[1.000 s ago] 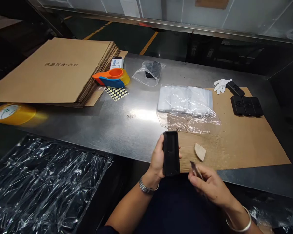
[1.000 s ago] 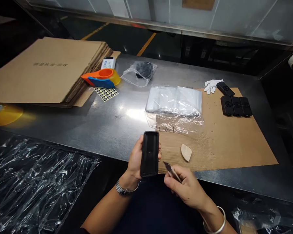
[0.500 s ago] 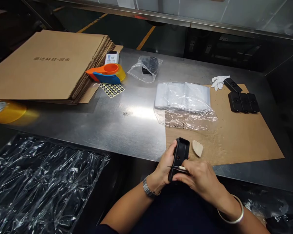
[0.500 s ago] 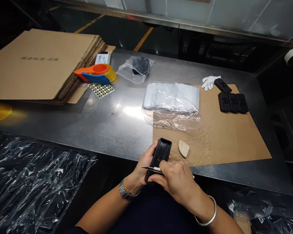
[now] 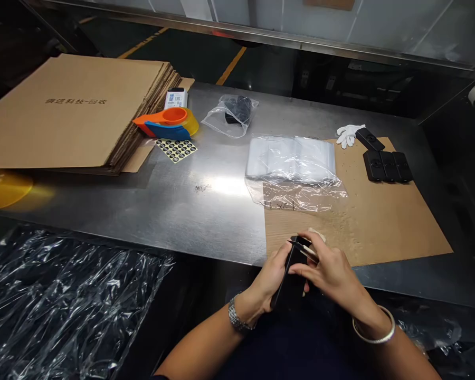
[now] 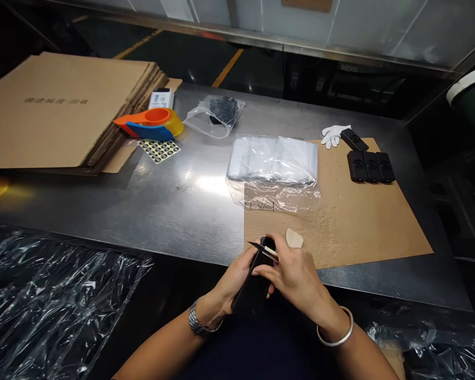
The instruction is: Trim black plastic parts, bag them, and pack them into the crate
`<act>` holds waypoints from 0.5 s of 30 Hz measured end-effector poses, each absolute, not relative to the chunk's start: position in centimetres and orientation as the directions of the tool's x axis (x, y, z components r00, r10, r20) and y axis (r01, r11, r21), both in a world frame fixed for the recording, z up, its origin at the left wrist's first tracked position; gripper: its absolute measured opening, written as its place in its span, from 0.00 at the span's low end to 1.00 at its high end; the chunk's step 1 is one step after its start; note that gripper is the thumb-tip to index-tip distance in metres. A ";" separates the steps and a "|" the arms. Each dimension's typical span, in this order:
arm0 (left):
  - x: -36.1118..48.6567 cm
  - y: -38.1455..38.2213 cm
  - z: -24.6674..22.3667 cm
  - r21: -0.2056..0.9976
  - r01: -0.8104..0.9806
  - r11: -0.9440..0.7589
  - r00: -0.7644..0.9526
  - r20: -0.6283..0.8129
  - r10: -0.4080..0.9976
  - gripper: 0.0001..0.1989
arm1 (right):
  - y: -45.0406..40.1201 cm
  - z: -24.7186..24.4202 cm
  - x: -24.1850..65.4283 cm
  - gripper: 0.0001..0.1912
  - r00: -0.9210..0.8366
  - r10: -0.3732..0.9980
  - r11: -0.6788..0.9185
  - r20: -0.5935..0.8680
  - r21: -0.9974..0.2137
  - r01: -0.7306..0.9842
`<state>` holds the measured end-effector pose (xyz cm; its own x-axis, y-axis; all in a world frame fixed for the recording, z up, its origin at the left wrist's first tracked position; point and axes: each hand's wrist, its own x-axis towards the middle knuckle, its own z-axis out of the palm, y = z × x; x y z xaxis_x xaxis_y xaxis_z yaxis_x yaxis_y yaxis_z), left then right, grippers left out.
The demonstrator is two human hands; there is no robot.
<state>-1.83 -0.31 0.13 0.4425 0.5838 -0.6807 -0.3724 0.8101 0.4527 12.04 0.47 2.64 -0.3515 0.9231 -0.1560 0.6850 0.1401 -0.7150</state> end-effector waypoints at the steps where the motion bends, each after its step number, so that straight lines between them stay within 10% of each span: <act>1: -1.9 -0.4 0.1 0.454 -0.342 0.823 0.463 -0.681 0.568 0.27 | 0.7 2.6 12.2 0.27 -0.355 0.923 0.138 -0.152 -0.729 0.670; 7: -2.0 -0.9 0.3 0.402 -0.327 0.855 0.506 -0.690 0.518 0.26 | 1.6 2.3 13.2 0.08 -0.377 0.921 0.145 -0.101 -0.808 0.572; 15: -2.2 -1.0 0.8 0.338 -0.216 0.916 0.521 -0.753 0.401 0.31 | 1.9 1.7 13.7 0.19 -0.407 0.910 0.120 -0.078 -0.890 0.439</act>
<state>-2.21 -1.03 0.75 0.5214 0.4005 -0.7535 -0.2156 0.9162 0.3378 13.67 1.93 1.71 -0.4071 0.9100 -0.0782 0.4392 0.1199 -0.8904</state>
